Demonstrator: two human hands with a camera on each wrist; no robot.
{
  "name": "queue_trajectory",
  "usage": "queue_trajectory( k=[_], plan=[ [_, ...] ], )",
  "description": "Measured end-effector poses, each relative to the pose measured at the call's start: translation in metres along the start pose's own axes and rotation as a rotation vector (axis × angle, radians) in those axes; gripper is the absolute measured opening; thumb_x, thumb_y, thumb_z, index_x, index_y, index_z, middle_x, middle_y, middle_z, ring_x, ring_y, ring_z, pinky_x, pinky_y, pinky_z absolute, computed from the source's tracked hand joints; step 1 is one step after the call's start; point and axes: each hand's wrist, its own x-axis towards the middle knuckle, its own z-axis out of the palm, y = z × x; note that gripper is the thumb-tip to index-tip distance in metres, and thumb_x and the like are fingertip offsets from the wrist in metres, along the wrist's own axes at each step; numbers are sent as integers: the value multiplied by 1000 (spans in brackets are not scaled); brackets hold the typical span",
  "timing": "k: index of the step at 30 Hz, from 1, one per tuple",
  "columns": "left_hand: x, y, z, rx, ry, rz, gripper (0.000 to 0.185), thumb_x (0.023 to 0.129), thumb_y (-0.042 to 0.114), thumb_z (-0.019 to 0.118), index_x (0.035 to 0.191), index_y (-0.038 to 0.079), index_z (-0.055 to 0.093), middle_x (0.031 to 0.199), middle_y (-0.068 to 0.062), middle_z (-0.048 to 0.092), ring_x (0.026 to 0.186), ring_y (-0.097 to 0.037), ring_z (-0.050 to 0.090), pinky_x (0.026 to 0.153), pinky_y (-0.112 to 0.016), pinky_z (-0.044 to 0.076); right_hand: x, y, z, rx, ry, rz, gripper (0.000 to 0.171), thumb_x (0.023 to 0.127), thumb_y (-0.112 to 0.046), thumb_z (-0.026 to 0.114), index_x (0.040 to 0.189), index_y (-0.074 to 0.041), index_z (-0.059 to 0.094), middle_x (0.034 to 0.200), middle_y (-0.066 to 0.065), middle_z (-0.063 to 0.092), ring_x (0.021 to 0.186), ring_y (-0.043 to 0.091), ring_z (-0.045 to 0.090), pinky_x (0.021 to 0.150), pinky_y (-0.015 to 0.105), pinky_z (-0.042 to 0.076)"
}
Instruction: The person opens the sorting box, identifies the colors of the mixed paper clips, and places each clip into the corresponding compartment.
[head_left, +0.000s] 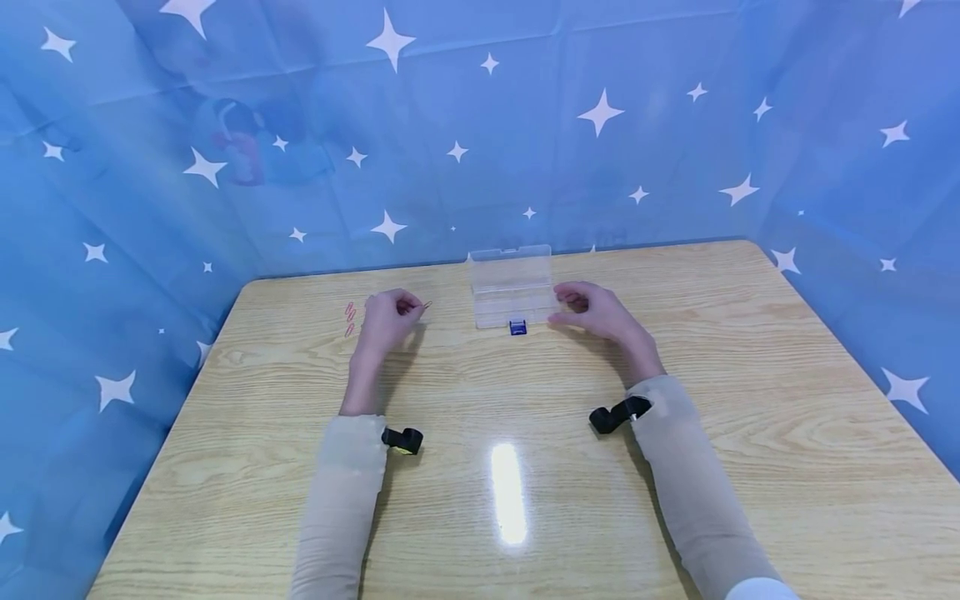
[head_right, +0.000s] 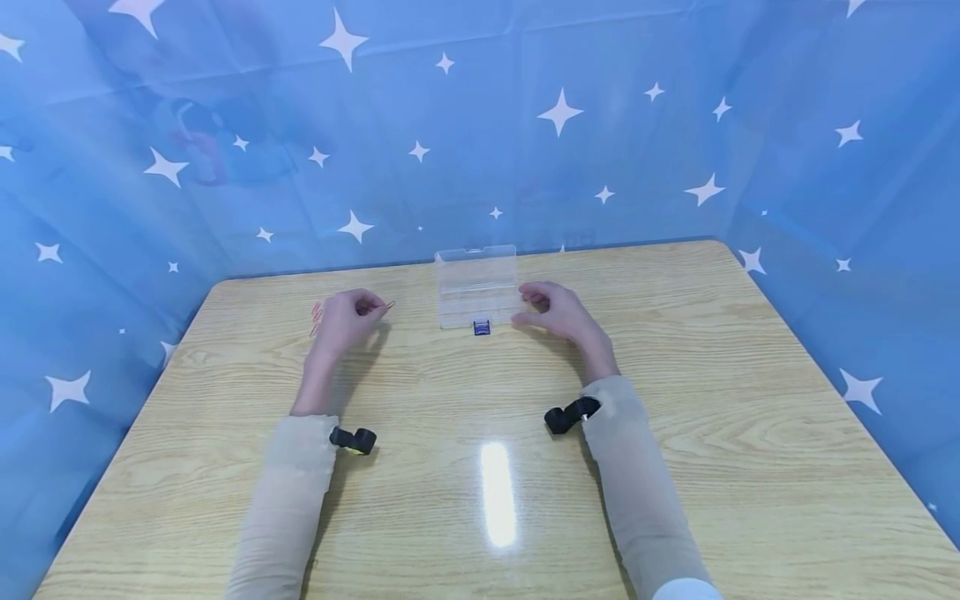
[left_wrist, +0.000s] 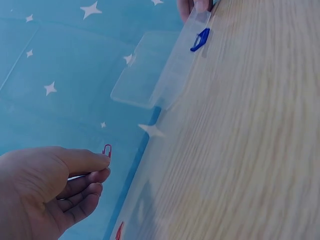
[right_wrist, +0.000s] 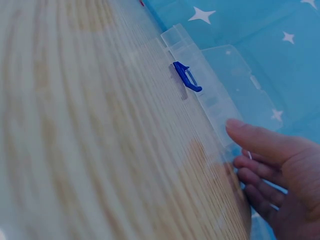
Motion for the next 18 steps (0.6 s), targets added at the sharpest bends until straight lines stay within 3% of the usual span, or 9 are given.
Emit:
queue_trajectory(
  k=[18],
  plan=[
    [7,24,16,-42,-1,-7,11,96,5,66,99,-2,74,93,-16,72,83,-26,65,77,-35,54,0,0,0,0,4,0,67,90,-33,78,145,-4,51,135,14,56,125,31,51,109,47,40]
  ],
)
